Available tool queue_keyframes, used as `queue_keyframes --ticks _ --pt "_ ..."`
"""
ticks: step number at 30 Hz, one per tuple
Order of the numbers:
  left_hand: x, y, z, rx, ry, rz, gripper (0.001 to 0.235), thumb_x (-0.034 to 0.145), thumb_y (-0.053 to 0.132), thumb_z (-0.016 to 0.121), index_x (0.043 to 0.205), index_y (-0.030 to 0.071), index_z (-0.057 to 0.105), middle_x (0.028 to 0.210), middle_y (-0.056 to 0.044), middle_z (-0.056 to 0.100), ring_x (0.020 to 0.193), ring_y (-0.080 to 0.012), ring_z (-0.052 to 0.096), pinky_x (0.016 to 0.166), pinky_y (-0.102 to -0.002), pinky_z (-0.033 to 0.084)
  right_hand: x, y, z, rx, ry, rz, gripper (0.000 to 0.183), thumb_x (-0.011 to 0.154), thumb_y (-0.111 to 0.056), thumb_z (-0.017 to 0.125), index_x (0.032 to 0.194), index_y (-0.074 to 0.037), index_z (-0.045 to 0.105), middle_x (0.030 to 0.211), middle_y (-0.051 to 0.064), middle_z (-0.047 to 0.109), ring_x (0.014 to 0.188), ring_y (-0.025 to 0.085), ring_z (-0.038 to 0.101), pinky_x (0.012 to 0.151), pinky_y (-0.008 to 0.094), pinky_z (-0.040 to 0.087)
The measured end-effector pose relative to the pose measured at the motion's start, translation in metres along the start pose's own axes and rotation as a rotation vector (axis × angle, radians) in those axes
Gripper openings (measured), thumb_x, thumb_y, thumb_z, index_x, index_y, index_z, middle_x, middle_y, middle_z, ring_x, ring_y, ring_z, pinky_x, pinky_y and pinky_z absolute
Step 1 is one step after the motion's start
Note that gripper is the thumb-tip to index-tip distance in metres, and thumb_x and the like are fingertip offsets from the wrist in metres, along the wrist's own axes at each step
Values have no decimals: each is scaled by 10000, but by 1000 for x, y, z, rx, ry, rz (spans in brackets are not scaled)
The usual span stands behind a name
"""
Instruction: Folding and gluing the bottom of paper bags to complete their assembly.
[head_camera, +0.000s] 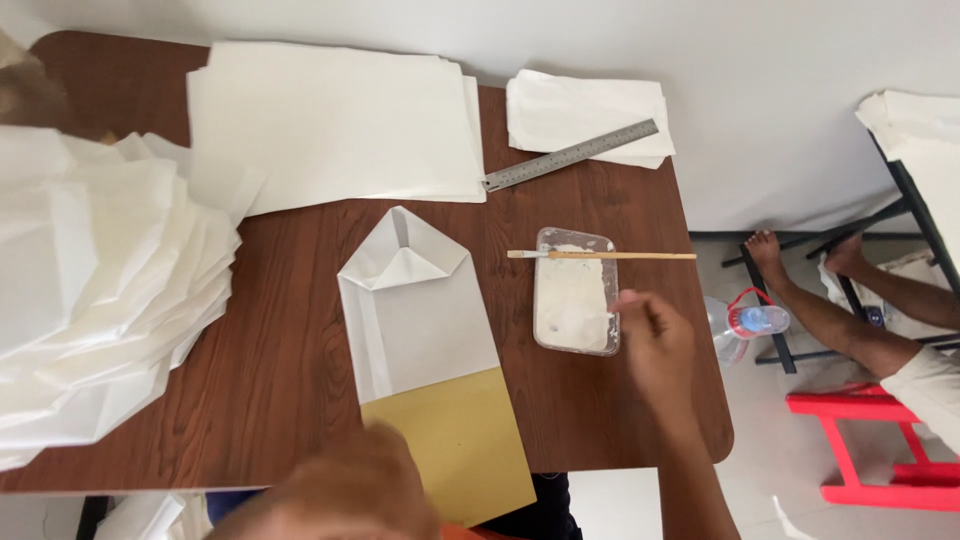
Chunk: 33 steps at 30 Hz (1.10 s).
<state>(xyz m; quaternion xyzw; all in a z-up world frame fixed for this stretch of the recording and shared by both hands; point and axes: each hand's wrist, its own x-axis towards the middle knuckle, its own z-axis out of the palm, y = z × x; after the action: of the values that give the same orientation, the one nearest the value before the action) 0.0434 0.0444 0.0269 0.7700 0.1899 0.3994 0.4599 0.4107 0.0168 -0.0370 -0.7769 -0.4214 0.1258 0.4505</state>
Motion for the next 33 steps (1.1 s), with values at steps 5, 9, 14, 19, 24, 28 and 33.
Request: queue_keyframes --ticks 5,9,14,19,24,28,33 --pt "88 -84 -29 547 -87 -154 316 807 159 789 1103 52 765 988 -160 783 934 -423 732 766 -516 576 36 50 -18 973 25 715 281 986 -425 552 1072 -157 534 717 -87 342 509 46 315 408 198 229" --pt "107 -161 -32 1027 -93 -288 540 894 422 746 1309 80 684 1110 -107 680 1059 -334 693 780 -476 611 63 63 -19 1014 -18 775 393 1013 -465 535 1123 -88 557 719 -75 374 475 35 337 391 173 263" --pt "126 -196 -20 1189 -262 -465 793 873 701 634 1440 149 596 1283 -129 590 1263 -337 587 965 -547 522 92 57 -12 940 -139 705 434 1033 -482 534 1182 -78 580 704 -67 347 403 30 300 321 173 293" --pt "147 -199 -29 1169 -309 -477 831 843 686 672 1504 198 543 1341 -102 573 1315 -314 550 1036 -557 461 96 56 5 839 65 583 264 1102 -360 458 1060 -121 562 692 -58 319 413 64 278 349 209 282" --pt "152 -203 -30 1027 -298 -323 929 780 597 742 1593 278 424 1557 -115 417 1447 -360 402 1122 -687 323 85 82 -2 718 438 179 368 1132 -391 403 974 -107 575 588 -27 308 353 92 308 368 215 292" --pt "147 -222 -24 936 -236 -65 493 1040 412 444 1516 312 521 1663 -119 368 1529 -357 336 1173 -686 243 68 66 -8 416 670 -215 450 1142 -385 340 887 -43 486 522 47 322 340 133 296 355 233 270" --pt "147 -225 -15 907 -194 -29 391 1050 289 504 1424 273 619 1624 -144 456 1501 -366 434 1198 -673 263 44 61 5 217 777 -340 455 1142 -379 329 881 -32 464 562 27 298 374 111 265 372 229 216"
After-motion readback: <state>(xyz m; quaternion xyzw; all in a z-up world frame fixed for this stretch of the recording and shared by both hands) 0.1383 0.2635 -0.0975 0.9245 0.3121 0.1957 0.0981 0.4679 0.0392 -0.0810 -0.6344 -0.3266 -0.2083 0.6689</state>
